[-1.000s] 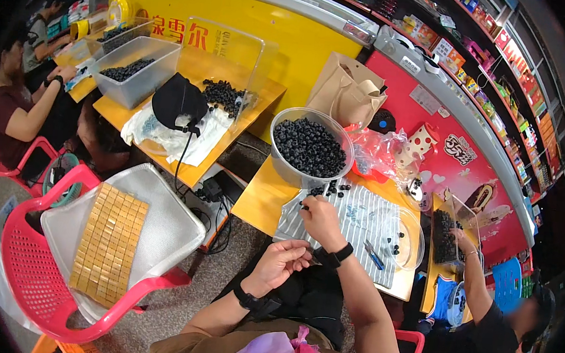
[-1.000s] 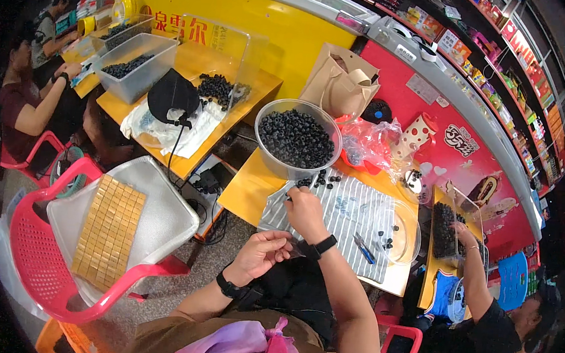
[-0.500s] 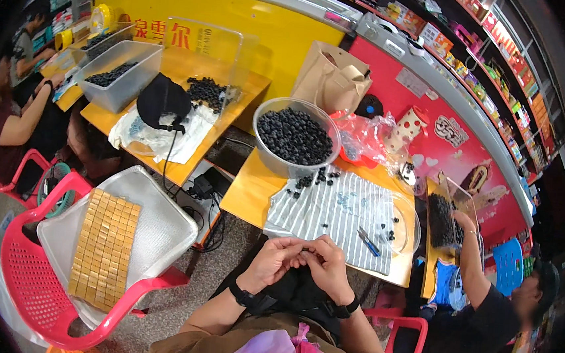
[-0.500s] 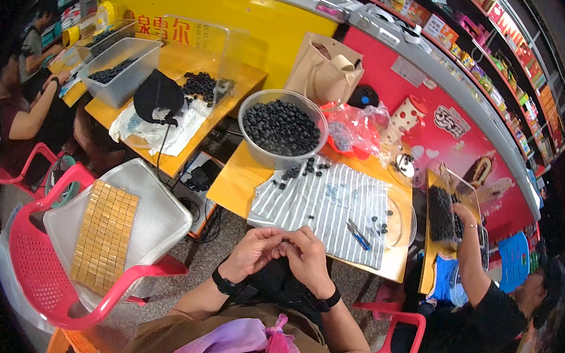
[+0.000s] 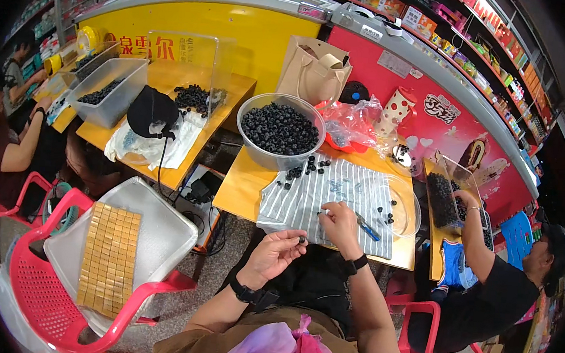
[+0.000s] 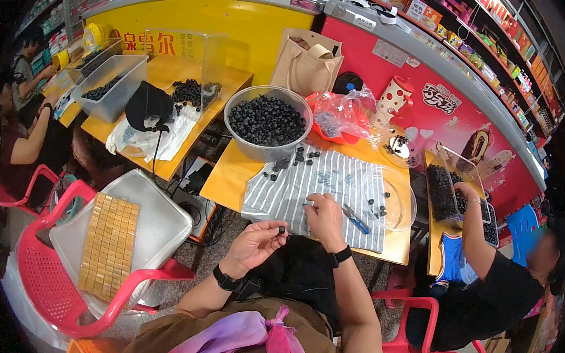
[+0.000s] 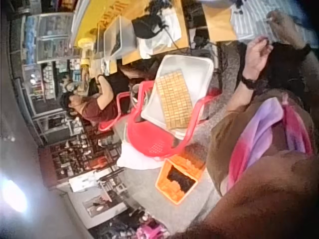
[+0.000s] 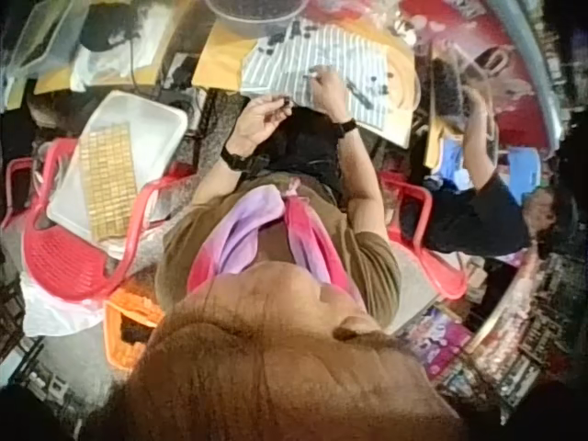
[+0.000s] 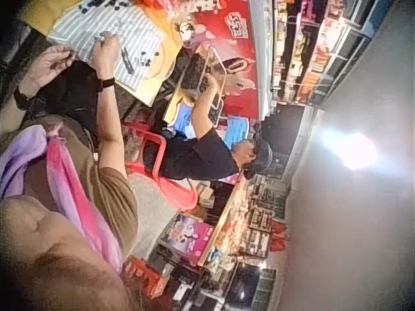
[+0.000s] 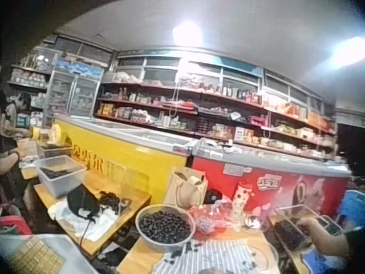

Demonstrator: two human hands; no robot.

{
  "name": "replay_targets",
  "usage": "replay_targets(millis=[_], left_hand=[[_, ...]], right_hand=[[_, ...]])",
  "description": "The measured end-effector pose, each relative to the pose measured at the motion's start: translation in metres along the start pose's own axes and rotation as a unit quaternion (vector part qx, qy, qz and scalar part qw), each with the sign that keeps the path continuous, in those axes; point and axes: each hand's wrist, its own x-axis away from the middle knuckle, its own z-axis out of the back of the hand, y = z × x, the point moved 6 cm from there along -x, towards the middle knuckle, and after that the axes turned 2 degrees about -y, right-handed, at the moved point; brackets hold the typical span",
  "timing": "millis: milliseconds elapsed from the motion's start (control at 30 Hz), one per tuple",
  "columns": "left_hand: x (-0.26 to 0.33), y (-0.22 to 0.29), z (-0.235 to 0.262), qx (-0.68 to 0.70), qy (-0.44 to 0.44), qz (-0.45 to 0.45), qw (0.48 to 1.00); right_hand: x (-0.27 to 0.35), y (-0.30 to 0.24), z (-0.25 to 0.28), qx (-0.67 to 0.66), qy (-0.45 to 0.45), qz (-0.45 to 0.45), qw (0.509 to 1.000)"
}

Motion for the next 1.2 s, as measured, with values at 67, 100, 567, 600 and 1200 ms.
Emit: replay_targets(millis=[67,100,567,600,1200], left_hand=[[0.002,0.003,-0.003,0.012,-0.002,-0.008,1.0],[0.001,0.005,-0.006,0.015,-0.011,-0.01,1.0],[0.0,-0.011,-0.037,0.036,-0.009,0.015,0.999],[0.0,-0.015,-0.037,0.02,-0.013,0.025,0.999],[-0.002,-0.032,-0.041,-0.124,-0.028,0.045,0.991]], right_hand=[[-0.001,0.004,-0.009,0.063,-0.033,-0.018,0.997],[-0.002,0.005,-0.01,0.061,-0.035,-0.019,0.997],[0.095,-0.054,0.04,-0.36,0.073,0.009,0.93],[0.097,-0.058,0.044,-0.348,0.082,0.03,0.934],[0.104,-0.054,0.063,-0.25,0.1,0.111,0.957]])
